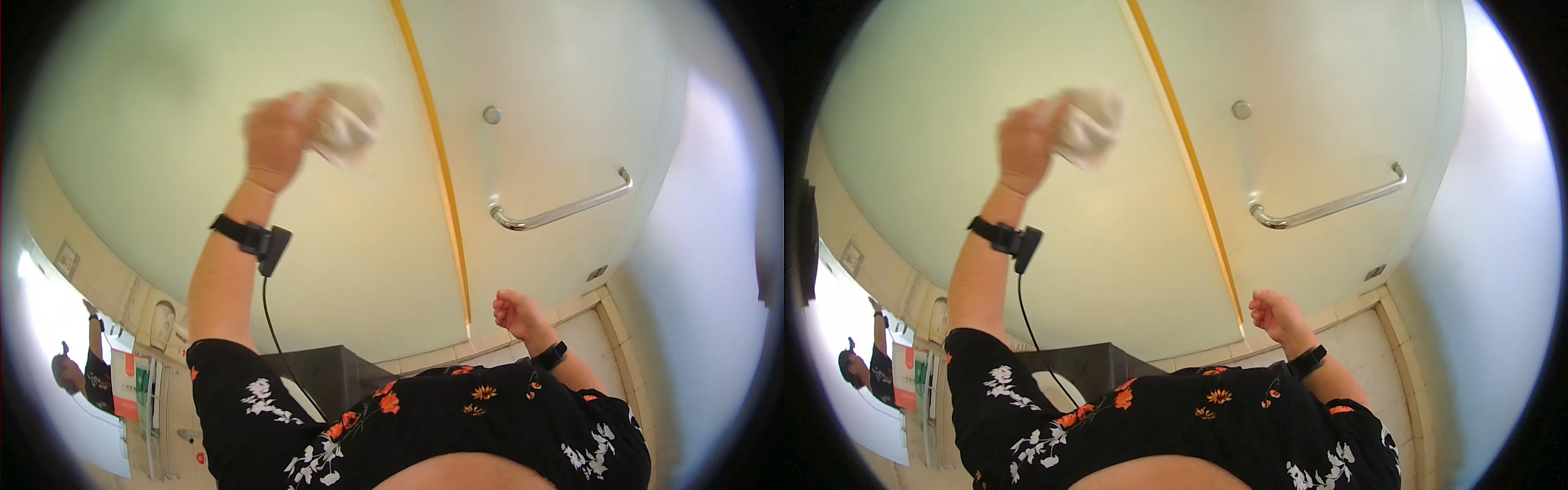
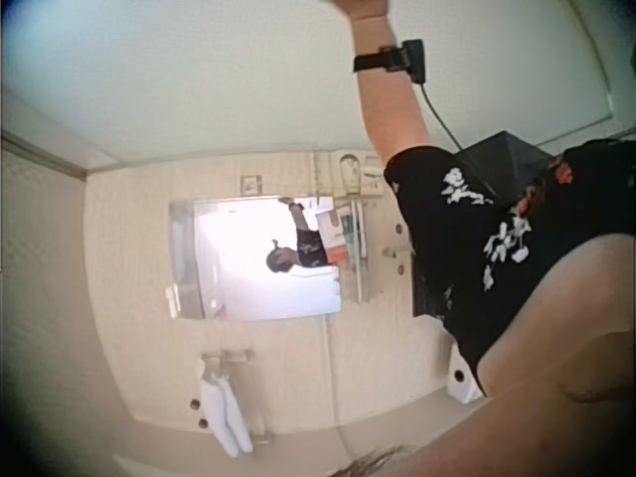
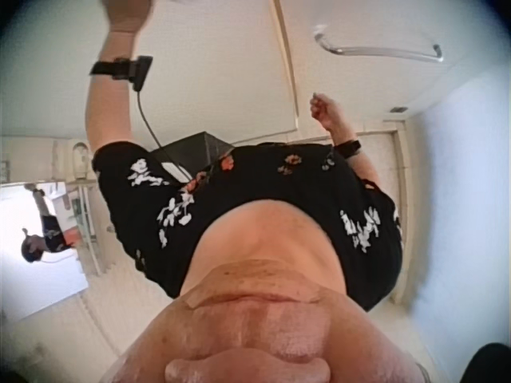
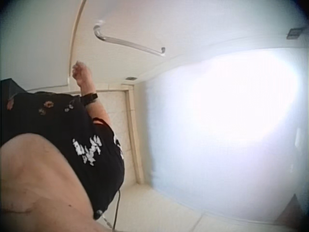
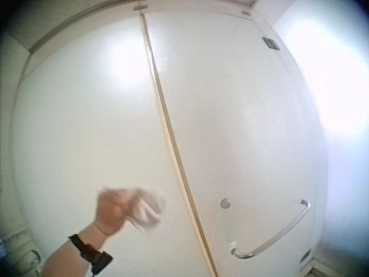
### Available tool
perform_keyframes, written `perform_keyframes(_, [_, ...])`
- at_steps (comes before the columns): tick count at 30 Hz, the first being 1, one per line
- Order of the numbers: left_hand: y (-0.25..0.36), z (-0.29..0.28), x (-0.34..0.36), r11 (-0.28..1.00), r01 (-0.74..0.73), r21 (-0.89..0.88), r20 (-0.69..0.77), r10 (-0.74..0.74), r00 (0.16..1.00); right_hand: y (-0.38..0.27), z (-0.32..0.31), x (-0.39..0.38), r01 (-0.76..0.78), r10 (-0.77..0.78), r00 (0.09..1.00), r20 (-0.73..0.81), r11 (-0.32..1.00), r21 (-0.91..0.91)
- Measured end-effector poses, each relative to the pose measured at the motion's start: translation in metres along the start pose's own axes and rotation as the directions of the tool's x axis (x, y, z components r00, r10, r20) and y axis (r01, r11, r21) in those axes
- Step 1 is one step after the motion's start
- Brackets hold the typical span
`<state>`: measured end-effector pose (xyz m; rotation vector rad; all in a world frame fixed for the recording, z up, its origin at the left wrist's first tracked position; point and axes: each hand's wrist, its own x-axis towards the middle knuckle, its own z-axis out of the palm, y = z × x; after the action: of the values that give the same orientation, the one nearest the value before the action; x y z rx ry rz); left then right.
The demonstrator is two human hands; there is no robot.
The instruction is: The person cleans the bathroom surfaces, including walls, a glass door, and a metal handrail, using a cloth.
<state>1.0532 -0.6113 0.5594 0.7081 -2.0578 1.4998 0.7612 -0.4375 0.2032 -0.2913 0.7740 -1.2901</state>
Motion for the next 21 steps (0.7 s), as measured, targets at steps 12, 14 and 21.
perform_keyframes(12, [0.001,0.014,0.042,0.902,0.432,0.006,-0.354,-0.402,0.844,0.006,-0.018,-0.011,0.017,-0.014,0.998,-0.065,0.999,0.039])
perform_keyframes(14, [0.041,0.027,0.031,0.973,0.228,-0.015,-0.359,-0.218,0.907,0.007,-0.018,-0.012,0.010,-0.008,0.999,-0.042,1.000,0.030])
perform_keyframes(21, [0.152,0.063,-0.096,0.809,-0.343,-0.478,-0.047,0.366,0.930,0.009,-0.006,-0.015,-0.015,0.013,0.998,-0.068,0.999,-0.032])
